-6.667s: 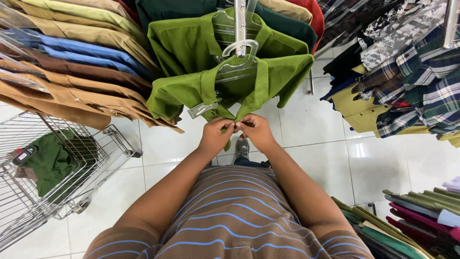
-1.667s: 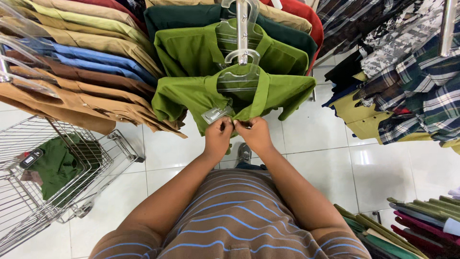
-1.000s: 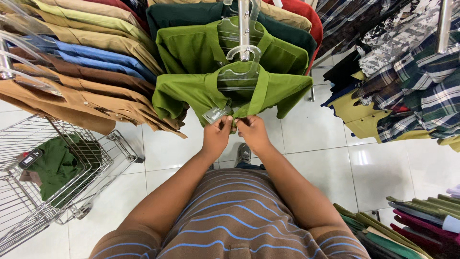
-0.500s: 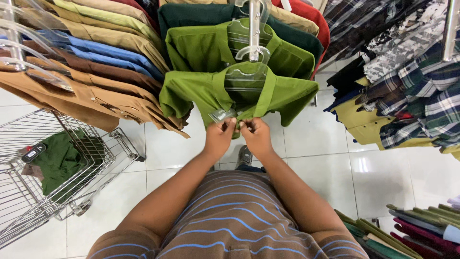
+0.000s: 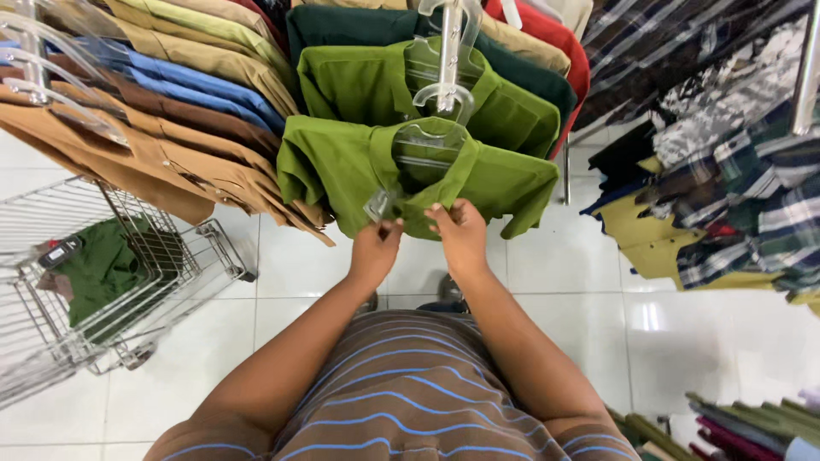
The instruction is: The person selects a green shirt from a rack, puts it in the cart, then retrieves it and a brown shirt to place them back on hangers.
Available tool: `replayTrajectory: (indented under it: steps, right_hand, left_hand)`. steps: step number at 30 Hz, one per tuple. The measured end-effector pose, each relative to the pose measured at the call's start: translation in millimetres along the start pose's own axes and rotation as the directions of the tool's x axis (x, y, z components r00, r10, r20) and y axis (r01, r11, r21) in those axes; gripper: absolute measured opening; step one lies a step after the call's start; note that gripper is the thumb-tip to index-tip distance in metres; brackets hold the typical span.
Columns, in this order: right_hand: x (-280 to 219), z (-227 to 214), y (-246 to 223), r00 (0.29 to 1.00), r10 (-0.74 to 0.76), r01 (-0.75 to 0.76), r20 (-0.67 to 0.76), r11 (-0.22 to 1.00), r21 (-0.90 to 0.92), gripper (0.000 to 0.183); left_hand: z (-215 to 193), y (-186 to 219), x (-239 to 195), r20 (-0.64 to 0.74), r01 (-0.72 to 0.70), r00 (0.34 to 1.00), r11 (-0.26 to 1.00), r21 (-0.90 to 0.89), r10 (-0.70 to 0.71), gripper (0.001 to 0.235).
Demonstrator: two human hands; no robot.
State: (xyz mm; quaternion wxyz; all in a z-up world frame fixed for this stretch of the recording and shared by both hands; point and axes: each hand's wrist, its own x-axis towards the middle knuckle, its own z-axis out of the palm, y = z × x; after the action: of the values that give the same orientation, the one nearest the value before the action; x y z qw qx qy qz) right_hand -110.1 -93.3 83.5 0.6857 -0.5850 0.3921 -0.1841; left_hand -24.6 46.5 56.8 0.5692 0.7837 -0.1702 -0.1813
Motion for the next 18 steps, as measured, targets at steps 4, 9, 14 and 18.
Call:
replayTrajectory:
  steps: [4,9,14,18]
  right_hand:
    - [13.4,-31.3,-32.5,0.981,-0.109,0.127,0.161,0.987,-0.101,0.012]
    - [41.6,-94.8,-3.2,0.895,-0.330,0.352,0.299,0.936,-0.023,0.013]
    - [71.6,-139.4,12.6,0.811,-0.308,0.235,0.497,0.950,0.205,0.009]
    - [74.0,-152.0,-10.2,0.855,-0.179,-0.002,0.487,0.937,0.349,0.013]
  left_hand:
    - [12.7,54.9,3.0,0.045,0.269,0.963,0.959,-0.091,-0.265,0.044]
    - [77.9,72.1,51.8,-0.331,0.319,0.863,0.920,-0.226,-0.381,0.063]
    - [112.2,72.4,80.0,-0.567,0.404,0.728,0.909,-0.099,-0.385,0.055]
    - [118.0,74.8,46.0,-0.611,0.214,0.759,0.973,-0.091,-0.224,0.026]
